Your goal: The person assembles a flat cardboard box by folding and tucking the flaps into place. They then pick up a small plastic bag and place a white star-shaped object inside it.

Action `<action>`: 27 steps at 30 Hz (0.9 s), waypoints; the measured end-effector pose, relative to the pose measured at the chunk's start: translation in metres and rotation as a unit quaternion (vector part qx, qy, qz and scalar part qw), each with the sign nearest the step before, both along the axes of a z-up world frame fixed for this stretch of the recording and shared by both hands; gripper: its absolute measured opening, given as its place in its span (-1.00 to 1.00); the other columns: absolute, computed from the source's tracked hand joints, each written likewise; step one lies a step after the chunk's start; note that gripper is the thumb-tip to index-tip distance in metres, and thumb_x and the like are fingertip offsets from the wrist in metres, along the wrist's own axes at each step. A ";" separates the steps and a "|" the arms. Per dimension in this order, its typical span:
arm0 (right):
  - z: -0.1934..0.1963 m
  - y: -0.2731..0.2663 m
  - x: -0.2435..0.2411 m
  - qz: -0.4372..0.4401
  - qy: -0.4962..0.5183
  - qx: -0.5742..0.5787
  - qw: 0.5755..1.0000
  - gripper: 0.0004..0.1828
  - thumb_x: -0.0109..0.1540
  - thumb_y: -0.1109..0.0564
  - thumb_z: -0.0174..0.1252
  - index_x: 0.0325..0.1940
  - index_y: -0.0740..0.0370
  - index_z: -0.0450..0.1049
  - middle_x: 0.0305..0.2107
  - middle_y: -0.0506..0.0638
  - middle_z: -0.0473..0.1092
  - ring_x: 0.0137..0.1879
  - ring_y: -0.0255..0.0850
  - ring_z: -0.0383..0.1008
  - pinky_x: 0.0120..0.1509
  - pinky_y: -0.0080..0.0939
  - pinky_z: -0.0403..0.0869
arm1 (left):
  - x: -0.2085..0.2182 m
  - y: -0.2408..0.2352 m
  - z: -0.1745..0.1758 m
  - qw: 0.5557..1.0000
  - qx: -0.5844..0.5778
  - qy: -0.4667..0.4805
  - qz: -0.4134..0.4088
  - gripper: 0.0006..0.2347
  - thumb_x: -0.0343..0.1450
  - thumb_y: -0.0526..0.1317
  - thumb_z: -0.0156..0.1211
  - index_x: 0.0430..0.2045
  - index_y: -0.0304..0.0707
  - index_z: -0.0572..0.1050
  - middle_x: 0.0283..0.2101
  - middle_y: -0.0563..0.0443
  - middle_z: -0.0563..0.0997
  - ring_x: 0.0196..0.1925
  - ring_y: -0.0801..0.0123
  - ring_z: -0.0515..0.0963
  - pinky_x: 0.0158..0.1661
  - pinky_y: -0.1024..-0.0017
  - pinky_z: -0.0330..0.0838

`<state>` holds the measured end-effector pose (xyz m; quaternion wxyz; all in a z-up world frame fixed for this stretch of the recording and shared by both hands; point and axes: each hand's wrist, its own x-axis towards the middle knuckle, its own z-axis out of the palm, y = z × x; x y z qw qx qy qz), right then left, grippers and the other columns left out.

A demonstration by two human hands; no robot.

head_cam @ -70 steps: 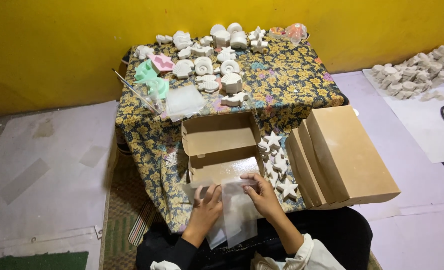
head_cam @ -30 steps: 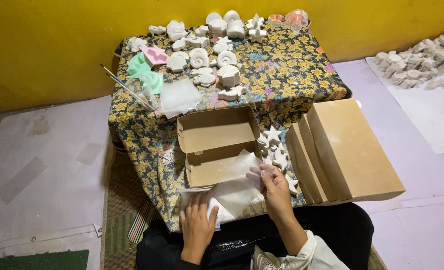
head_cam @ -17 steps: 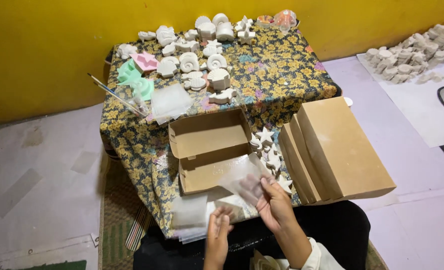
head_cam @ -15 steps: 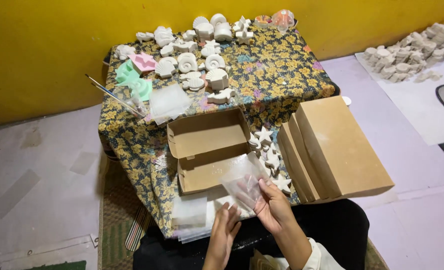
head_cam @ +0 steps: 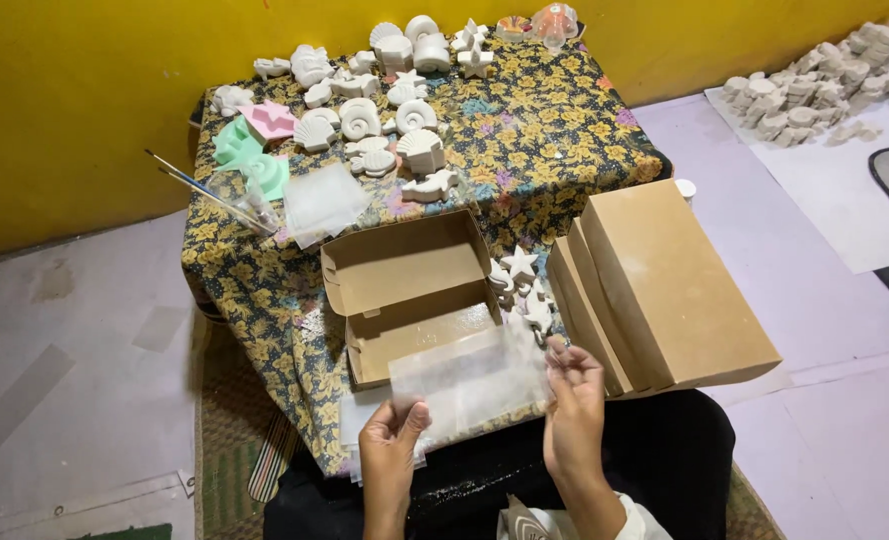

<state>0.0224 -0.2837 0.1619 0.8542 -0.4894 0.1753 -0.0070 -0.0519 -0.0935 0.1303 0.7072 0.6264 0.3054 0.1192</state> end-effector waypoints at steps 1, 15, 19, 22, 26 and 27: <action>0.007 0.000 -0.004 -0.001 0.001 0.001 1.000 -0.62 0.28 0.45 -0.16 0.18 0.28 0.16 0.21 0.20 0.32 0.28 -0.14 0.33 0.36 -0.18 0.33 | 0.000 0.003 0.004 1.000 0.001 0.001 -0.001 -0.76 0.24 -0.20 0.41 -0.39 -0.47 0.69 -0.51 -0.12 0.66 -0.42 0.30 0.59 -0.28 0.43 0.55; 0.029 0.004 -0.014 0.333 -0.204 -0.196 0.899 -0.44 0.19 0.34 0.21 0.30 0.26 0.36 -0.37 -0.05 0.38 -0.36 -0.37 0.30 -0.28 -0.41 0.33 | 0.003 0.008 0.008 0.975 0.026 -0.011 -0.220 -0.68 0.18 -0.04 0.46 -0.57 -0.35 0.55 -0.64 0.05 0.47 -0.65 0.47 0.30 -0.63 0.53 0.21; 0.014 0.012 -0.020 0.245 -0.189 -0.243 0.919 -0.56 0.24 0.26 0.20 0.23 0.23 0.44 -0.45 -0.11 0.29 -0.39 -0.36 0.23 -0.35 -0.41 0.25 | -0.001 -0.007 0.017 0.970 -0.091 0.010 -0.225 -0.17 0.00 0.17 0.29 0.17 -0.28 0.35 -0.06 -0.41 0.72 -0.03 0.06 0.73 -0.09 0.29 0.68; 0.006 0.013 -0.024 0.220 -0.161 -0.264 0.925 -0.48 0.26 0.27 0.16 0.33 0.13 0.38 -0.49 -0.13 0.24 -0.43 -0.37 0.25 -0.35 -0.39 0.31 | -0.011 -0.021 0.005 0.960 -0.106 -0.039 -0.258 -0.62 0.34 -0.22 0.31 0.03 -0.41 0.51 -0.03 -0.21 0.74 0.02 0.25 0.73 0.09 0.37 0.53; 0.003 0.011 -0.024 0.257 -0.220 -0.382 0.860 -0.62 0.23 0.21 0.14 0.15 0.13 0.53 -0.37 -0.05 0.39 -0.31 -0.27 0.37 -0.27 -0.31 0.36 | -0.014 -0.024 -0.013 0.989 -0.017 0.032 -0.145 -0.80 0.31 -0.23 0.41 -0.39 -0.47 0.68 -0.50 -0.05 0.64 -0.49 0.44 0.49 -0.40 0.52 0.37; 0.006 0.010 -0.026 0.284 -0.246 -0.417 0.828 -0.69 0.22 0.14 0.15 0.03 0.20 0.59 -0.18 -0.01 0.37 -0.09 -0.18 0.42 0.00 -0.21 0.41 | -0.015 -0.025 -0.008 0.991 -0.021 0.036 -0.130 -0.77 0.26 -0.25 0.45 -0.35 -0.50 0.67 -0.41 -0.16 0.79 -0.43 0.38 0.67 -0.33 0.49 0.52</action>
